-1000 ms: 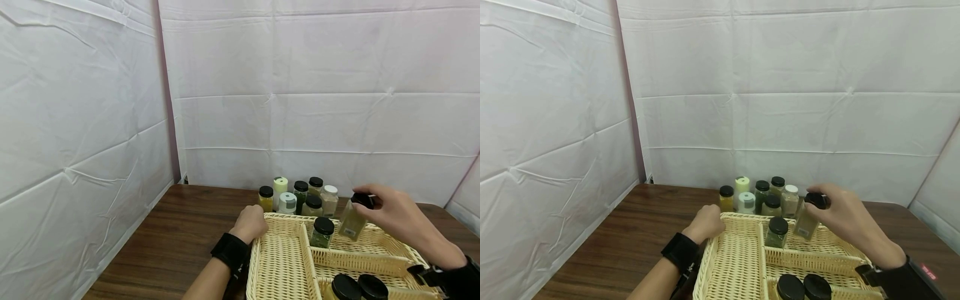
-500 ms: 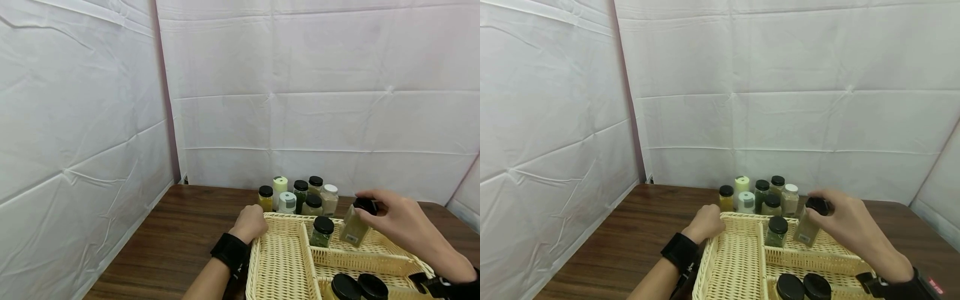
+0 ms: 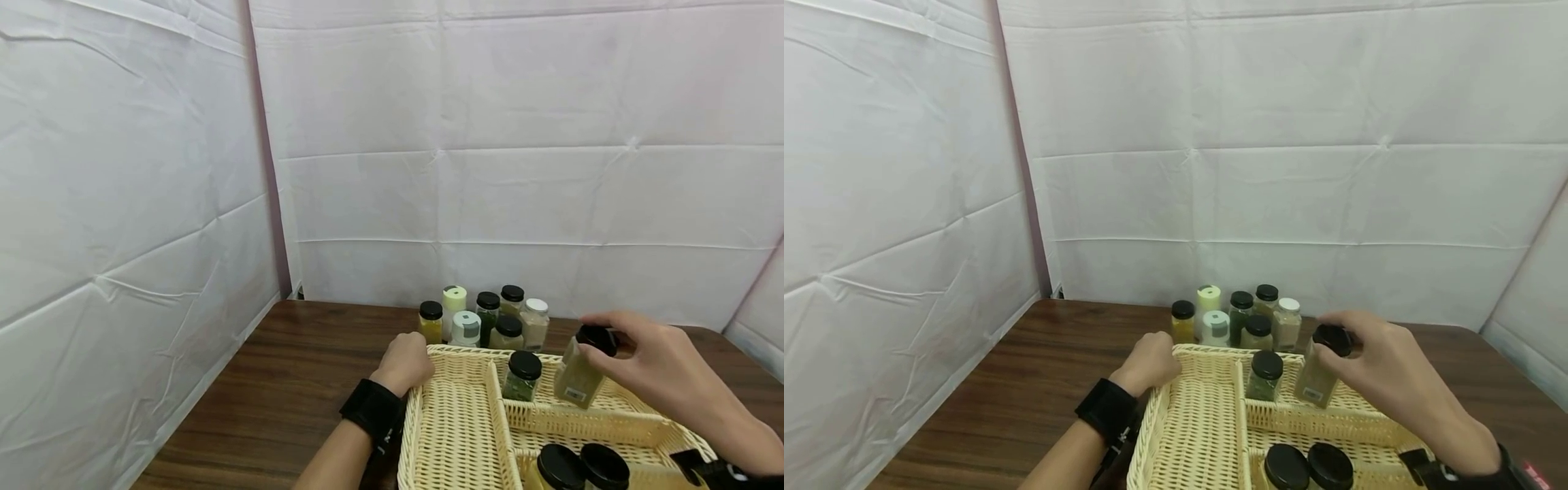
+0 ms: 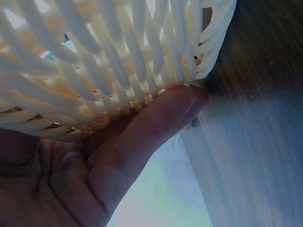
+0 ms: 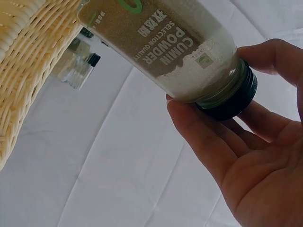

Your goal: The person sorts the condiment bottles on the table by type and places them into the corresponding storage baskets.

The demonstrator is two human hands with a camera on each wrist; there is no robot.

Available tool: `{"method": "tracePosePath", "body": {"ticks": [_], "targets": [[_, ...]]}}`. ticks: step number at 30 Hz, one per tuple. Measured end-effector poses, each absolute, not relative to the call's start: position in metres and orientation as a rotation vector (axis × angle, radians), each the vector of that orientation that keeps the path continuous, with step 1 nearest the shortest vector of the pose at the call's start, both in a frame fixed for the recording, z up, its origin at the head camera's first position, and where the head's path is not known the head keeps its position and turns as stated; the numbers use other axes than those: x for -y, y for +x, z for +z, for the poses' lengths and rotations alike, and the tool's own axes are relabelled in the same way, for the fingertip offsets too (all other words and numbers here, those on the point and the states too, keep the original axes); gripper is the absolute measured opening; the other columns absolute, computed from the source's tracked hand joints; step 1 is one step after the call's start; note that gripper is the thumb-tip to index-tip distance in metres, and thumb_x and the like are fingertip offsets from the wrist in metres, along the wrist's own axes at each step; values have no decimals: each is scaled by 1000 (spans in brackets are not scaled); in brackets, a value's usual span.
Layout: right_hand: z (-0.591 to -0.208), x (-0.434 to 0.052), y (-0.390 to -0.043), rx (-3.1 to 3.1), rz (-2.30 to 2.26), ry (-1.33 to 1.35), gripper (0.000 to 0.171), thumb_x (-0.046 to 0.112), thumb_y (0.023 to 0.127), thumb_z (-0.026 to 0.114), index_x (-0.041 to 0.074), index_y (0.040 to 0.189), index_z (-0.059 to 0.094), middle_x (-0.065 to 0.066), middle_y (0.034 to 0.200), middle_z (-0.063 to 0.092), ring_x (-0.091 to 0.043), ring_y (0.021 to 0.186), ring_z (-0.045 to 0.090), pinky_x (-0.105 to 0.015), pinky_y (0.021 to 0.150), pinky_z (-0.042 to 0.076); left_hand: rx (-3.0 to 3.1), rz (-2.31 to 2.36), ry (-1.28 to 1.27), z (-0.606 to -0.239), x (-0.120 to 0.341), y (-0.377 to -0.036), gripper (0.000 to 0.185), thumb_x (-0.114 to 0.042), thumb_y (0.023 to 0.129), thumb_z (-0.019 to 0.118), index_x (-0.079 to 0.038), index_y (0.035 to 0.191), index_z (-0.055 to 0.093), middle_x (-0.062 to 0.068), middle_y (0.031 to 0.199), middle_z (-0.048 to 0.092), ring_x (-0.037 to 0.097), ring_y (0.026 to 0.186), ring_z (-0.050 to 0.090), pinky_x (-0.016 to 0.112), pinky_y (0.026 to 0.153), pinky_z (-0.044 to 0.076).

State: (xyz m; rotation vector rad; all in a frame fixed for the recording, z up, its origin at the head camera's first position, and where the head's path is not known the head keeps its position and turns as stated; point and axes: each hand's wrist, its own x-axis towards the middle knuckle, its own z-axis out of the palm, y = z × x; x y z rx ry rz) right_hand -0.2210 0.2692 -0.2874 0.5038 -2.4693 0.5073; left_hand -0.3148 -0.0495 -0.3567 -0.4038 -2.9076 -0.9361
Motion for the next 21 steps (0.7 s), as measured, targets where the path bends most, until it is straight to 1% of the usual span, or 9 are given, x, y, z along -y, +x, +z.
{"method": "tracePosePath", "body": {"ticks": [3, 4, 7, 10, 16, 21], "targets": [[-287, -267, -217, 2476, 511, 507, 37, 17, 91, 86, 12, 126, 74, 5, 90, 67, -3, 71, 52, -28, 60, 43, 2903, -928, -409, -357, 50, -314, 52, 11, 93, 62, -16, 59, 32, -3, 60, 18, 12, 52, 17, 29, 51, 22], [-287, -266, -216, 2477, 519, 511, 38, 17, 91, 87, 13, 126, 74, 4, 95, 71, -3, 74, 56, -29, 61, 46, 2903, -922, -410, -357, 50, -314, 52, 11, 93, 62, -16, 59, 32, -3, 60, 17, 12, 53, 16, 29, 51, 21], [-287, -263, -212, 2479, 525, 529, 38, 18, 90, 88, 15, 125, 74, 1, 109, 75, -4, 85, 65, -32, 68, 54, 2905, -911, -403, -356, 49, -314, 52, 10, 92, 62, -16, 59, 32, -4, 60, 17, 11, 52, 17, 28, 51, 21], [-287, -259, -209, 2477, 518, 552, 39, 19, 90, 88, 18, 126, 74, 1, 113, 75, -7, 88, 65, -33, 70, 54, 2905, -903, -395, -356, 48, -313, 51, 10, 92, 63, -15, 59, 33, -4, 60, 18, 12, 52, 19, 28, 51, 23], [-288, -251, -201, 2472, 527, 599, 40, 20, 90, 88, 22, 127, 74, 5, 116, 75, -8, 92, 66, -33, 68, 53, 2915, -906, -390, -356, 48, -313, 51, 9, 92, 63, -15, 59, 33, -3, 60, 19, 12, 51, 19, 28, 51, 23], [-290, -244, -197, 2488, 559, 637, 40, 21, 91, 87, 25, 128, 73, 8, 121, 74, -15, 102, 70, -34, 71, 56, 2921, -890, -381, -356, 48, -315, 51, 8, 94, 63, -15, 60, 33, -3, 60, 19, 12, 52, 19, 29, 51, 24]]}}
